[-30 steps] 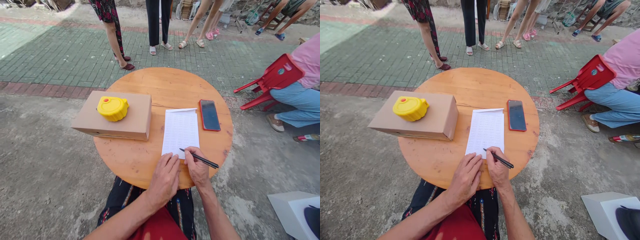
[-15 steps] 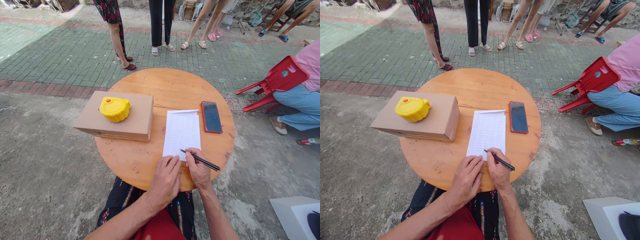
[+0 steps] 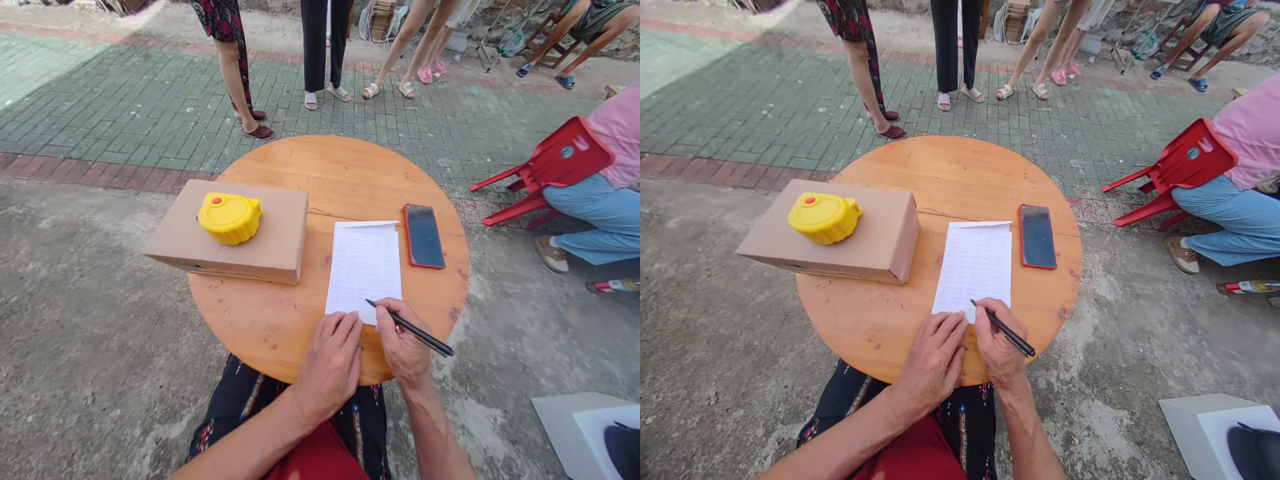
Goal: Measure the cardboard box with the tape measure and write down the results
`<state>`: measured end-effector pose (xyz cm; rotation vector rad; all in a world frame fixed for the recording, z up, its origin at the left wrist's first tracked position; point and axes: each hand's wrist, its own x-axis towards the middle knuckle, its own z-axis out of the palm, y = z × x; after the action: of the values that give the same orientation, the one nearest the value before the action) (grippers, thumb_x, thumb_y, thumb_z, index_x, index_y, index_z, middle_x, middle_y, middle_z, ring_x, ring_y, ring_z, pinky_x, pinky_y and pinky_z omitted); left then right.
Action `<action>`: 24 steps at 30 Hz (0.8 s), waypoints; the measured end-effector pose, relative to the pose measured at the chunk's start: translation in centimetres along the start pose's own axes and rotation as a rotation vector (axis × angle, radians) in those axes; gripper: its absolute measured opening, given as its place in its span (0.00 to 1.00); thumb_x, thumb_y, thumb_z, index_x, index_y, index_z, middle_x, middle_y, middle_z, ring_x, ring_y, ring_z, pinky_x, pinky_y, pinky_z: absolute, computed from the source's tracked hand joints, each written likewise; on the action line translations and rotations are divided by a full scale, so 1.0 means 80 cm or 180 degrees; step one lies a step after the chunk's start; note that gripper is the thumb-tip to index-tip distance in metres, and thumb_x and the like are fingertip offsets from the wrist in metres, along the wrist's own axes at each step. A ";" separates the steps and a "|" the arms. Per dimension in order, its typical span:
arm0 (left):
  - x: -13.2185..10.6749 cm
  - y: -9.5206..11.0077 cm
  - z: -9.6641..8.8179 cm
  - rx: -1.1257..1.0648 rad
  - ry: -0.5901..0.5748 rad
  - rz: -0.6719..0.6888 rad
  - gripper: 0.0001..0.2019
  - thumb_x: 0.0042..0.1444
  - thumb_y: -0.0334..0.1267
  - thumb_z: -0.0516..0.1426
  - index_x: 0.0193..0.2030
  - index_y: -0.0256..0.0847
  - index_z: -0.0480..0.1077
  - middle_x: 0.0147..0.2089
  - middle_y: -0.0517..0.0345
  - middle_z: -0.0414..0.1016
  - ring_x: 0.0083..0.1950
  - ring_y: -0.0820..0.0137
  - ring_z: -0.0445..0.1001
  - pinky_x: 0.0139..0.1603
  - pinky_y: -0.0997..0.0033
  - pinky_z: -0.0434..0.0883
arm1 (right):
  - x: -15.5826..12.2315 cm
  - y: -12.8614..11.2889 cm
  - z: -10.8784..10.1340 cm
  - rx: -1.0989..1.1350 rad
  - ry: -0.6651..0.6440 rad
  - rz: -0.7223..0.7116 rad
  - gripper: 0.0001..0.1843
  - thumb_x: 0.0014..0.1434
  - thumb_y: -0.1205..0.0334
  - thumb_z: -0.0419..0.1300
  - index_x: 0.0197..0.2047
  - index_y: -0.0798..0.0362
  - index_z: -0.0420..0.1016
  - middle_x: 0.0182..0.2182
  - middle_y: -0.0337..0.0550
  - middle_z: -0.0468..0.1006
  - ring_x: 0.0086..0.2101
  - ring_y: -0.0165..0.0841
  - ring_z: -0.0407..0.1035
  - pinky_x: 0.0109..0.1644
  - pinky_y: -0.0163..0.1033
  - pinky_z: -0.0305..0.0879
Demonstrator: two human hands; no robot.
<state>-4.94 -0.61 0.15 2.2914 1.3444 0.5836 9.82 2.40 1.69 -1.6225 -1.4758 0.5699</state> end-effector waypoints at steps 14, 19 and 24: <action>-0.001 0.000 0.002 -0.0039 0.0106 0.0014 0.21 0.60 0.28 0.50 0.61 0.33 0.64 0.61 0.46 0.68 0.60 0.56 0.63 0.62 0.50 0.65 | -0.004 0.017 0.017 -0.0044 -0.0035 -0.0234 0.07 0.62 0.64 0.56 0.34 0.53 0.75 0.26 0.37 0.78 0.24 0.29 0.71 0.30 0.31 0.69; -0.002 0.000 0.002 -0.0071 0.0087 -0.0020 0.22 0.60 0.29 0.50 0.62 0.33 0.63 0.62 0.46 0.67 0.60 0.56 0.63 0.62 0.49 0.65 | -0.005 0.015 0.017 -0.0099 -0.0022 -0.0355 0.08 0.62 0.64 0.56 0.33 0.53 0.74 0.25 0.37 0.77 0.24 0.29 0.70 0.31 0.31 0.69; 0.000 0.000 0.001 -0.0089 0.0065 -0.0034 0.21 0.60 0.29 0.51 0.61 0.32 0.63 0.62 0.46 0.67 0.60 0.57 0.62 0.63 0.51 0.64 | -0.004 0.012 0.018 -0.0181 -0.0103 -0.0335 0.08 0.63 0.64 0.55 0.33 0.53 0.74 0.26 0.37 0.77 0.25 0.29 0.70 0.32 0.32 0.69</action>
<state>-4.87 -0.66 0.09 2.2604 1.3486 0.6203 9.20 2.54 0.07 -1.5750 -1.6039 0.5012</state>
